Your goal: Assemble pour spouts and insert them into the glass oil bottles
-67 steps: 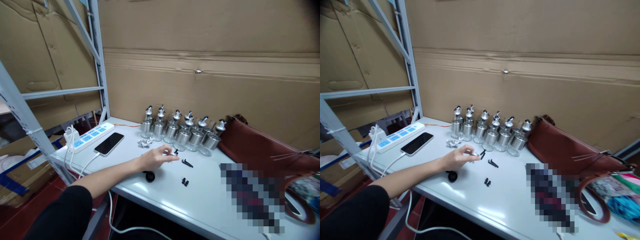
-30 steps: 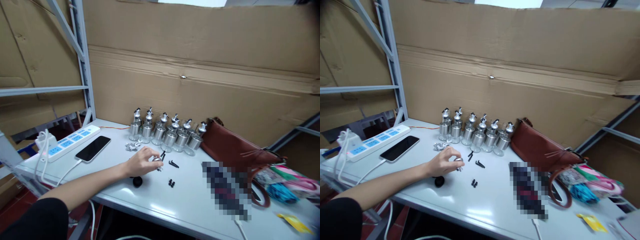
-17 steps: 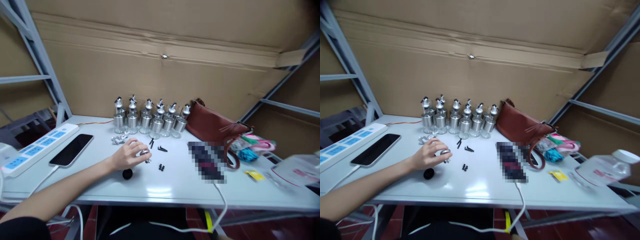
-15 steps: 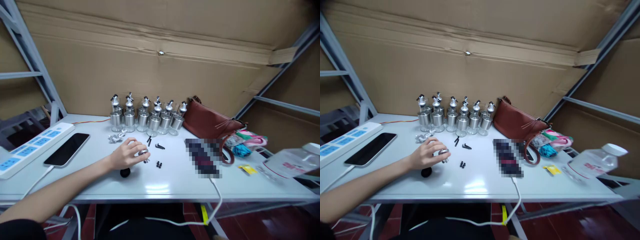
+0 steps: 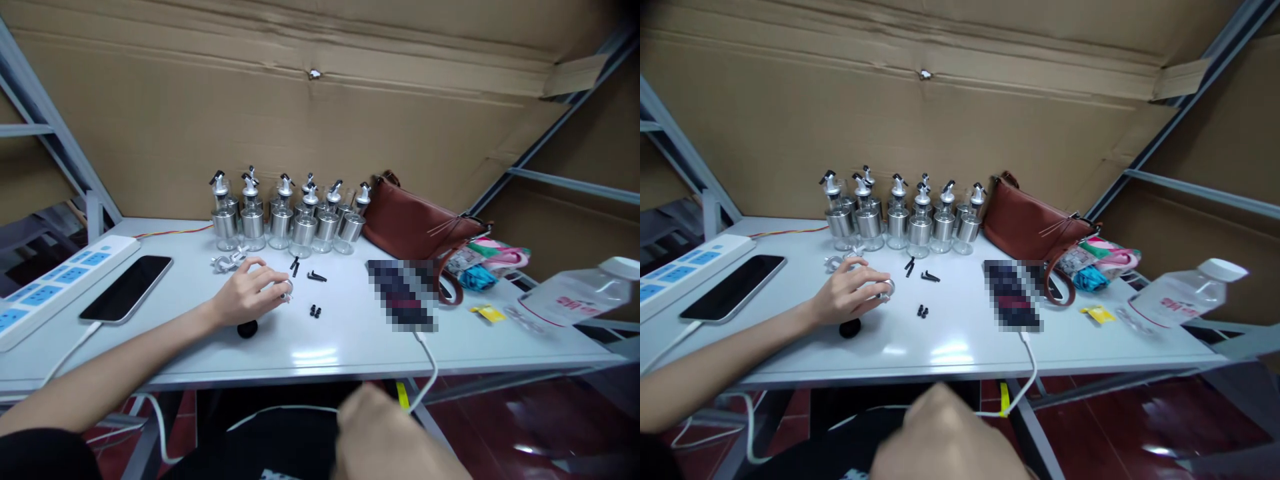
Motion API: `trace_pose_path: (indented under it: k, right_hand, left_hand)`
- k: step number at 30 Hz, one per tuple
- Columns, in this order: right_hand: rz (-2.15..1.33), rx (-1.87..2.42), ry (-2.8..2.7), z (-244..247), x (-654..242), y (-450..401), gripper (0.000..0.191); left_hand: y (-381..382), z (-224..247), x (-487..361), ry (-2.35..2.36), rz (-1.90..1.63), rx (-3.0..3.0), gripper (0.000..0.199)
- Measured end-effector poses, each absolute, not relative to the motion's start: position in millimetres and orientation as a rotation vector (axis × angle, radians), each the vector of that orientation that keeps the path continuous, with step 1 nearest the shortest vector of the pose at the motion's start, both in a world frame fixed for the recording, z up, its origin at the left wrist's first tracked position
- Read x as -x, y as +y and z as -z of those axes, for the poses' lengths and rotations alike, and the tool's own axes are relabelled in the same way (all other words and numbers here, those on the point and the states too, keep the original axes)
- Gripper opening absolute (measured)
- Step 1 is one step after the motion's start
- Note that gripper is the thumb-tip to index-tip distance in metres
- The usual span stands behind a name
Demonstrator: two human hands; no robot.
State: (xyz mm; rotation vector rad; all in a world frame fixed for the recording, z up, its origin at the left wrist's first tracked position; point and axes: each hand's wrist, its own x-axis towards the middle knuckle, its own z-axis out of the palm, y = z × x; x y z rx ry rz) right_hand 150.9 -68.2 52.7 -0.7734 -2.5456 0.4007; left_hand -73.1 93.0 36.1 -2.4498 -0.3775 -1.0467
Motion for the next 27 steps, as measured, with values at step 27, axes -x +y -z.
trace_pose_path:
  k: [27]
  right_hand:
    - [-0.257, 1.582, -1.798, 2.2, -144.1, 23.8, 0.007]
  left_hand:
    - [73.0, -23.5, 51.2, -0.604, 1.084, 2.88, 0.009]
